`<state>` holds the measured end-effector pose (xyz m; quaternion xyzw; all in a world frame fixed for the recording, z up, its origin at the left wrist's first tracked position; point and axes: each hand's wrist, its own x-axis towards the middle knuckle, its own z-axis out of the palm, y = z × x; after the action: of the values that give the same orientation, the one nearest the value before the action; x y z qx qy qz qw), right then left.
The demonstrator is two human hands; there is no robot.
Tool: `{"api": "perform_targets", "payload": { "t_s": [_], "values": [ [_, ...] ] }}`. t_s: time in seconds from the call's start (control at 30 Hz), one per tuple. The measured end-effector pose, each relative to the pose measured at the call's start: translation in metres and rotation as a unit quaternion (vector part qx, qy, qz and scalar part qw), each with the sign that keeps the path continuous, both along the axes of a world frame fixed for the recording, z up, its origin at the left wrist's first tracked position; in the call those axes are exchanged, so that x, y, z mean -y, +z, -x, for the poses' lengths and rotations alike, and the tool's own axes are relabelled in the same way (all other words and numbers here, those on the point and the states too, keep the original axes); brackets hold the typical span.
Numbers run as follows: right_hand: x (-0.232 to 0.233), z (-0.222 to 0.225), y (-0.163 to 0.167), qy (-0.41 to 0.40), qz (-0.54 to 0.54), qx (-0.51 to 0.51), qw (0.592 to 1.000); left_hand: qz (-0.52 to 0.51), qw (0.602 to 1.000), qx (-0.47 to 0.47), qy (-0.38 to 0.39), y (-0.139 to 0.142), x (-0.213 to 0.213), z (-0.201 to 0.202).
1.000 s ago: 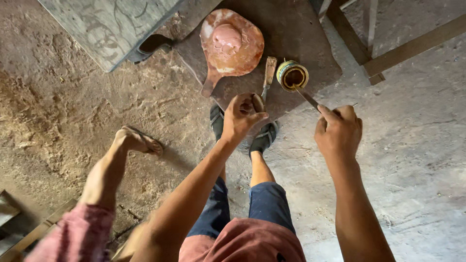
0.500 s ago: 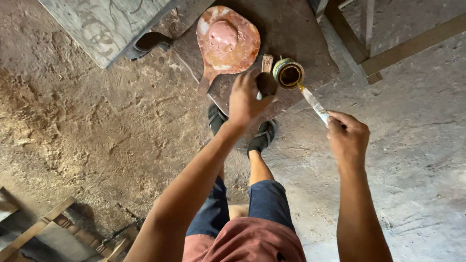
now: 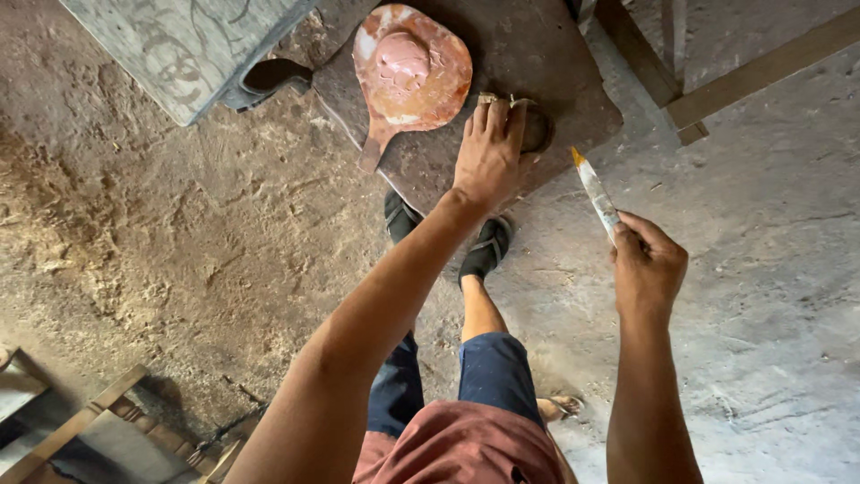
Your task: The person scoops wood filler from a paddle board with a small spatula and spreads it into the seams and edges of a wooden furniture panel, repeatedly returning to the board for more filler and pressing the compound along the panel joints by hand and tool.
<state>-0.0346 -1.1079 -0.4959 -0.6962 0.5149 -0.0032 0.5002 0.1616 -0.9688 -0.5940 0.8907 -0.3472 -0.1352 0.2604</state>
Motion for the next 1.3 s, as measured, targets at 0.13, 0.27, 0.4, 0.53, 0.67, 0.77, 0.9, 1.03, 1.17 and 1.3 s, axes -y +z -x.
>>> {"api": "perform_targets", "payload": {
  "t_s": [0.13, 0.27, 0.4, 0.53, 0.67, 0.77, 0.9, 1.03, 1.17, 1.3],
  "values": [
    [-0.006, -0.001, 0.0, -0.018, -0.012, 0.004, 1.0, -0.016, 1.0, 0.011, -0.009, 0.003, 0.002, 0.0],
    [-0.006, 0.0, 0.0, -0.012, 0.008, 0.014, 1.0, -0.015, 1.0, -0.006, -0.005, 0.003, 0.003, 0.003],
    [-0.003, 0.006, -0.006, -0.021, 0.013, 0.009, 1.0, 0.002, 1.0, 0.018, -0.001, -0.005, -0.001, 0.009],
    [-0.002, 0.012, -0.01, -0.017, 0.018, 0.041, 0.999, -0.017, 0.999, 0.026, 0.017, -0.011, 0.005, 0.015],
    [-0.005, 0.012, -0.005, -0.011, 0.027, 0.043, 0.999, -0.074, 0.994, 0.076, 0.0, -0.008, 0.023, 0.02],
    [-0.008, 0.009, 0.002, -0.017, 0.045, 0.079, 0.996, -0.067, 0.997, 0.025, 0.013, -0.008, 0.03, 0.02],
    [-0.011, 0.007, 0.003, -0.06, 0.003, 0.117, 0.991, -0.026, 0.997, 0.075, 0.014, -0.014, 0.018, 0.02],
    [-0.019, -0.003, -0.017, -0.06, -0.027, 0.167, 0.984, 0.029, 0.999, 0.013, 0.027, -0.005, -0.014, 0.025],
    [-0.045, -0.041, -0.052, 0.108, 0.104, 0.13, 0.98, 0.092, 0.989, -0.003, 0.12, 0.052, -0.094, 0.069],
    [-0.095, -0.115, -0.09, 0.261, 0.223, 0.13, 0.93, 0.096, 0.978, -0.013, 0.184, 0.112, -0.189, 0.117]
  ]
}}
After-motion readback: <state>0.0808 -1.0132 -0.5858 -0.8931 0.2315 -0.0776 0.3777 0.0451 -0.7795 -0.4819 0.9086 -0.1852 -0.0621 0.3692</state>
